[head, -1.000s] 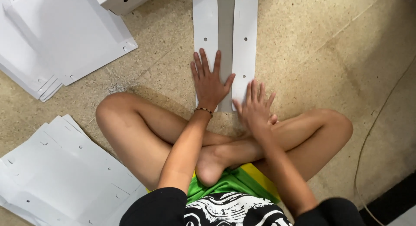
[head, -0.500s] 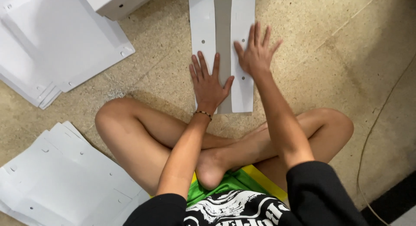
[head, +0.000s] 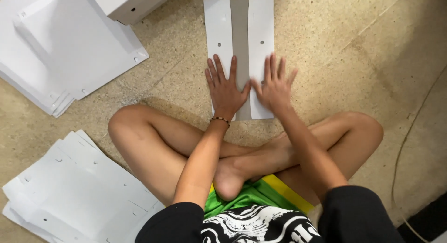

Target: The person sits on the floor and folds a flat gray cardboard sheet into a box shape. They fold the side flaps inward, tuck the tabs into slots, and secure the corners to form a finished box.

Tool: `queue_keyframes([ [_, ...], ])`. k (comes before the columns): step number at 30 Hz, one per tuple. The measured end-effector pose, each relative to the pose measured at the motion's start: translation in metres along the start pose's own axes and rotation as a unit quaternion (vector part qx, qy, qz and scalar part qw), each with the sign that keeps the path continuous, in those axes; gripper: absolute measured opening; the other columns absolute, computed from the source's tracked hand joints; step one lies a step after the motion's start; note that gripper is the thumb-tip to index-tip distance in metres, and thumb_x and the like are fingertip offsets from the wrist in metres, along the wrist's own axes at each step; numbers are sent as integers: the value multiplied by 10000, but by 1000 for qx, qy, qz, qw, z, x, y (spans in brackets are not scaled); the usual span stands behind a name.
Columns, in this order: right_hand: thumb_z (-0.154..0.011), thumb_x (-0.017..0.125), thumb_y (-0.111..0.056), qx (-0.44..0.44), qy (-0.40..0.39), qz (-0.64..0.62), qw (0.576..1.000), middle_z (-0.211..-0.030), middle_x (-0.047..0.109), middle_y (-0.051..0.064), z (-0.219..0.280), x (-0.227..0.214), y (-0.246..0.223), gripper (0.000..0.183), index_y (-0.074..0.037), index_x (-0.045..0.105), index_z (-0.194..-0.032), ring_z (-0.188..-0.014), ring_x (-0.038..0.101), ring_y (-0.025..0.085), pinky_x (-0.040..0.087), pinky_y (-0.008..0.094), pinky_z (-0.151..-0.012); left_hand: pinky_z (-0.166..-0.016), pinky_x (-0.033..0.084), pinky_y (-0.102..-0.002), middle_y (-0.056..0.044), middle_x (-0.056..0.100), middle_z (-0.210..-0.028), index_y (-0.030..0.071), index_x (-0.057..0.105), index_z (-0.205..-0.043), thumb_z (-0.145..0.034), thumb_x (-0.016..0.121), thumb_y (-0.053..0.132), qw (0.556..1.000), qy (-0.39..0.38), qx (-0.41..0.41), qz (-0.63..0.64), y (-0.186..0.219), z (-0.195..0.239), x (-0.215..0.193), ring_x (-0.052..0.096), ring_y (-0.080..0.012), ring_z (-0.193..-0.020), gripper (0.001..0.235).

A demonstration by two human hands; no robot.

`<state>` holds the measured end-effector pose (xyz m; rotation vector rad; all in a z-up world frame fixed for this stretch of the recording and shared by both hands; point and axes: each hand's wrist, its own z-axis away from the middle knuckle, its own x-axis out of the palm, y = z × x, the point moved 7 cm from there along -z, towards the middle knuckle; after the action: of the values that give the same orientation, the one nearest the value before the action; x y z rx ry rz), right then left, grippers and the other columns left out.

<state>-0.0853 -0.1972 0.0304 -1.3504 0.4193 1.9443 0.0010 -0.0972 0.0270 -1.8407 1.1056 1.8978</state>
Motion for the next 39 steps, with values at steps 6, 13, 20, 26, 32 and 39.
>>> queue_keyframes([
  [6, -865, 90, -670, -35, -15, -9, 999, -1503, 41, 76, 40, 24, -1, 809, -96, 125, -1435, -1360, -36, 365, -77, 723, -964, -1113, 88, -513, -247, 149, -1450, 203, 280, -1407, -794, 460, 657, 1000, 12, 1, 18, 2, 2, -6, 109, -420, -1355, 784],
  [13, -922, 169, -505, -222, 69, -2, 973, -1501, 93, -70, -40, 8, -58, 554, -289, 183, -1432, -1366, -50, 298, -45, 786, -921, -1140, 114, -459, -199, 201, -1459, 78, 232, -1411, -754, 524, 428, 998, 23, -21, 64, -13, 7, 8, 139, -371, -1372, 800],
  [20, -895, 90, -568, -178, -14, 31, 983, -1475, -86, -81, -40, -5, -68, 626, -274, 56, -1446, -1322, -163, 230, -99, 748, -898, -1141, 119, -414, -99, 159, -1487, 36, 165, -1416, -950, 317, 367, 998, -55, 16, -4, -15, 49, -16, 114, -282, -1389, 591],
  [26, -947, 206, -505, -216, 57, -8, 975, -1491, 16, -40, -38, -5, -68, 584, -228, 153, -1459, -1332, -93, 282, -74, 780, -867, -1116, 79, -438, -46, 166, -1483, 78, 172, -1418, -866, 223, 628, 984, -123, -35, -126, -21, 92, -11, 82, -297, -1373, 781],
  [32, -941, 182, -507, -203, 29, -2, 979, -1491, -9, -45, -37, -12, -70, 582, -244, 129, -1458, -1331, -111, 282, -87, 765, -882, -1108, 59, -451, -2, 164, -1484, 123, 189, -1425, -923, 163, 558, 985, -111, -14, -128, -25, 20, -16, 77, -286, -1368, 665],
  [39, -942, 184, -511, -210, 54, 1, 976, -1489, 28, -33, -42, -7, -68, 596, -210, 208, -1456, -1331, -98, 297, -106, 762, -863, -1102, 44, -454, 26, 89, -1491, 156, 122, -1447, -957, 173, 578, 982, -133, -44, -128, -38, -114, 19, 33, -248, -1358, 649],
])
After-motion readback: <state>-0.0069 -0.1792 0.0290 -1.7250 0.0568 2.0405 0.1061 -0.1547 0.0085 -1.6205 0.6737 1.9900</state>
